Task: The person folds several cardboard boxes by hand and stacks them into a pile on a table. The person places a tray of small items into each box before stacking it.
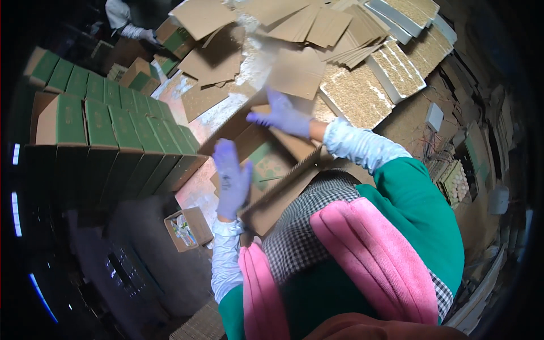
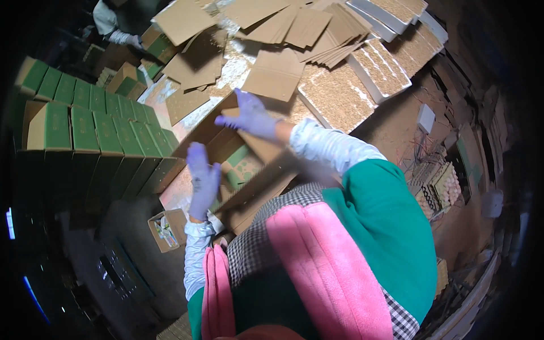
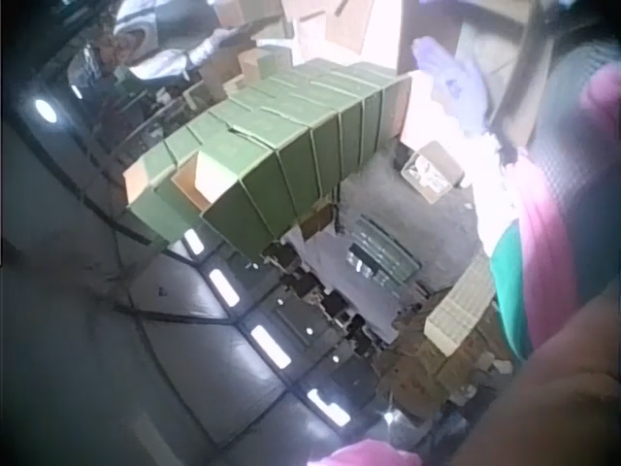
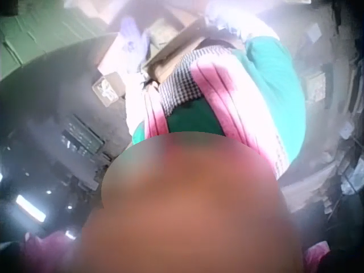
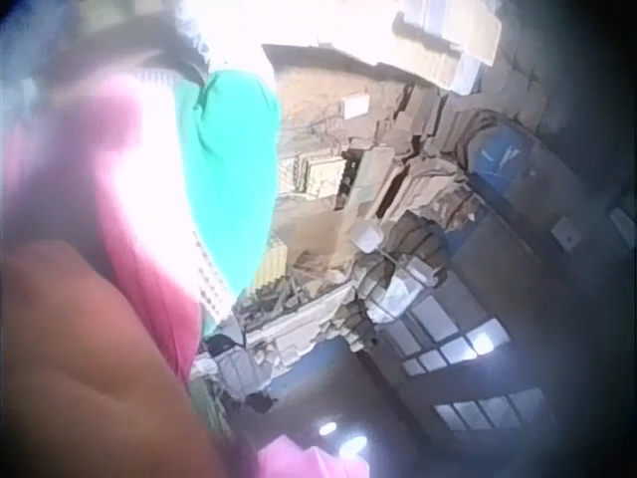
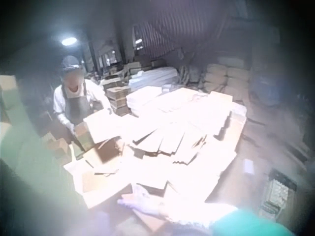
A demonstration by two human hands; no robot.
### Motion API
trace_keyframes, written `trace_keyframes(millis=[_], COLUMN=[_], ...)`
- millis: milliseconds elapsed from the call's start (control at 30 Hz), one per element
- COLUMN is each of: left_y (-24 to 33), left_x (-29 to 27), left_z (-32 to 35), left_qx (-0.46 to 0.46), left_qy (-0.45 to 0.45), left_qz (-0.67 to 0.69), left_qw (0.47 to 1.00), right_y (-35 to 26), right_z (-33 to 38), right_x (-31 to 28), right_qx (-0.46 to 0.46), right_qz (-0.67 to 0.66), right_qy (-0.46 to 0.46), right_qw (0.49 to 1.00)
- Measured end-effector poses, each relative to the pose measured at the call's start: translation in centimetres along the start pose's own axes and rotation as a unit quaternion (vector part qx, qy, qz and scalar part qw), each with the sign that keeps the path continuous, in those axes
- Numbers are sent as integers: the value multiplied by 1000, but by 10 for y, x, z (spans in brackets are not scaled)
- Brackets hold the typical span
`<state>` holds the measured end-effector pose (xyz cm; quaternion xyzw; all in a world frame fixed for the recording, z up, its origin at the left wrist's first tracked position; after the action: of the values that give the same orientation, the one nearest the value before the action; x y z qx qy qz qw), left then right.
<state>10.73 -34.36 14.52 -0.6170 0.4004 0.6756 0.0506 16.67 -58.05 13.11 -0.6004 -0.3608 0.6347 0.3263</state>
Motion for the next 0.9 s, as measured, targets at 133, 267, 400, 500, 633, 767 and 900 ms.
trace_keyframes(millis=[133, 267, 400, 500, 633, 767, 900], left_y=[13, 20, 5, 4, -56, -1, -55], left_x=[37, -26, 18, 18, 30, 25, -2], left_z=[16, -31, 22, 25, -20, -4, 49], left_qx=[81, -36, 21, 32, 95, 13, -77], left_qy=[-138, 31, -1, 4, -82, -22, 142], left_qz=[-160, -314, -142, -107, -56, -70, 258], left_qw=[974, 948, 990, 994, 991, 997, 953], right_y=[5, 46, 41, 7, -1, 56, 96], right_z=[11, 18, 60, 142, 79, 67, 101], right_x=[19, 13, -19, -46, -14, 14, 61], right_qx=[-72, -60, -26, -161, -220, -5, 91], right_qz=[25, 143, -111, -31, 253, -87, -252], right_qy=[-104, -35, 165, 154, 56, -6, -139], right_qw=[992, 987, 980, 974, 940, 996, 953])
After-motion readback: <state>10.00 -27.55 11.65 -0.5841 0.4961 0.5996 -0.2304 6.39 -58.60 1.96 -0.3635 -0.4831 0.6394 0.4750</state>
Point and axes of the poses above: each hand's wrist, its own z-axis away from the middle knuckle, its own x-axis out of the palm, y = z × x, the point moved 3 cm from there along -z, towards the middle knuckle, and after that the axes turned 7 degrees about -y, right-handed, at the moved point
